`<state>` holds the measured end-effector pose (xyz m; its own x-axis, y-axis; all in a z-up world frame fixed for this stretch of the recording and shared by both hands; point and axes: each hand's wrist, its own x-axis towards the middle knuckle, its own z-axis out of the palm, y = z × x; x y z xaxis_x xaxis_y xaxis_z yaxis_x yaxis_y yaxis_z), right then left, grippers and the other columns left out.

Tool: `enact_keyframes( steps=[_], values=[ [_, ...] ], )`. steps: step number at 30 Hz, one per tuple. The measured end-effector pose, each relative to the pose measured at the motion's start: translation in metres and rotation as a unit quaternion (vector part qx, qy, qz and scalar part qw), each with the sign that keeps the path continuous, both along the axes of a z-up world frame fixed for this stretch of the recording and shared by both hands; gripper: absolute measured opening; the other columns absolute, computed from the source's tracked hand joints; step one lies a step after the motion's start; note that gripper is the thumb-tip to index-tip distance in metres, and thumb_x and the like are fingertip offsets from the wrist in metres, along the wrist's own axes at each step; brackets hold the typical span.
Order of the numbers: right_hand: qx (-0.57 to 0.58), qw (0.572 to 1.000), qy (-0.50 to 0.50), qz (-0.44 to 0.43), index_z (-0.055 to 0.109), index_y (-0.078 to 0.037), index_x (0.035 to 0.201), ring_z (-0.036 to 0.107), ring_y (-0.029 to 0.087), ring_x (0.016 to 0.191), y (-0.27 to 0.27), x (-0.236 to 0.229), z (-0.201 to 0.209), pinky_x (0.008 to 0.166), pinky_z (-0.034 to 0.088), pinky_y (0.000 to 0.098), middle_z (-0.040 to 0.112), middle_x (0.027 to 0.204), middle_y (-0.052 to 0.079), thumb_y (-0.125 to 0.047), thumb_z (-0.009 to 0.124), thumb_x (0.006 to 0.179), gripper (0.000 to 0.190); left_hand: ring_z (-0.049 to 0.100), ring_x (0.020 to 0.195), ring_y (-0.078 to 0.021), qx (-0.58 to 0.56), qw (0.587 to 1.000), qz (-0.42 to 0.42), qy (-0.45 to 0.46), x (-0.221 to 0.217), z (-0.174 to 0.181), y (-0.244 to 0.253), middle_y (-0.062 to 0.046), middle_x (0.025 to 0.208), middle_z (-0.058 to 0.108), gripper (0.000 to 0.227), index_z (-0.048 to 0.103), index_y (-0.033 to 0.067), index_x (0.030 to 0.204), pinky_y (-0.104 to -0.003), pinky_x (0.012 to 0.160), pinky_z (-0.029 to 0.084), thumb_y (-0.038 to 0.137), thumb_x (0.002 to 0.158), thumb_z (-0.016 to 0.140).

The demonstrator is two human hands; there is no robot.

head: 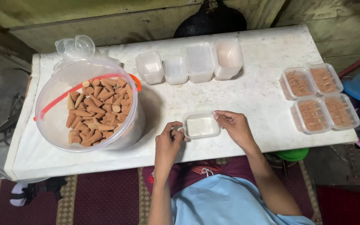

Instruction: The person picks up incense cones from a large bucket and places them into smaller clear plastic containers by hand.

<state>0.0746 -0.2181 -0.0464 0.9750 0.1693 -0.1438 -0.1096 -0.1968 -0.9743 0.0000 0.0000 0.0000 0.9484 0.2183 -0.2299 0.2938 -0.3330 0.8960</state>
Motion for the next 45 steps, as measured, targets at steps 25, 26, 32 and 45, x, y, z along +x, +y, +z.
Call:
enact_keyframes(
  steps=[25,26,32,45],
  values=[
    [-0.006,0.995,-0.094,-0.034,0.069,0.0,0.121,0.055,0.013,0.072,-0.009,0.009,0.027,0.075,0.049,0.0282,0.06,0.077,0.009,-0.006,0.062,0.1,0.023,0.053,0.06,-0.0188,-0.023,0.999,0.005,-0.022,-0.02,0.027,0.009,-0.012,0.066,0.073,0.022,0.07,0.0036,0.107,-0.031,0.06,0.045,0.015,0.097,0.055],
    [-0.007,0.995,-0.099,-0.027,0.071,-0.001,0.117,0.056,0.012,0.072,-0.006,0.01,0.034,0.075,0.05,0.0273,0.061,0.076,0.008,-0.006,0.064,0.1,0.02,0.054,0.06,-0.0188,-0.025,0.999,-0.001,-0.031,-0.022,0.031,0.01,-0.012,0.067,0.073,0.021,0.07,0.0037,0.106,-0.031,0.06,0.046,0.015,0.097,0.056],
    [-0.011,0.99,-0.134,0.039,0.075,-0.005,0.108,0.057,0.01,0.07,0.023,0.011,0.062,0.074,0.052,0.0258,0.065,0.073,0.008,-0.008,0.068,0.097,0.014,0.063,0.069,-0.022,0.021,0.995,-0.026,-0.09,-0.038,0.061,0.024,-0.012,0.074,0.075,0.019,0.072,0.0063,0.106,-0.032,0.064,0.05,0.017,0.096,0.06],
    [0.011,0.888,-0.395,0.236,0.074,-0.003,0.102,0.06,0.018,0.069,0.111,0.016,0.168,0.062,0.049,0.0291,0.066,0.075,0.01,-0.003,0.072,0.094,0.008,0.07,0.083,-0.0346,0.33,0.883,-0.037,-0.331,-0.051,0.144,0.109,-0.018,0.092,0.072,0.014,0.072,0.0002,0.11,-0.041,0.07,0.056,0.006,0.098,0.067]
  ],
)
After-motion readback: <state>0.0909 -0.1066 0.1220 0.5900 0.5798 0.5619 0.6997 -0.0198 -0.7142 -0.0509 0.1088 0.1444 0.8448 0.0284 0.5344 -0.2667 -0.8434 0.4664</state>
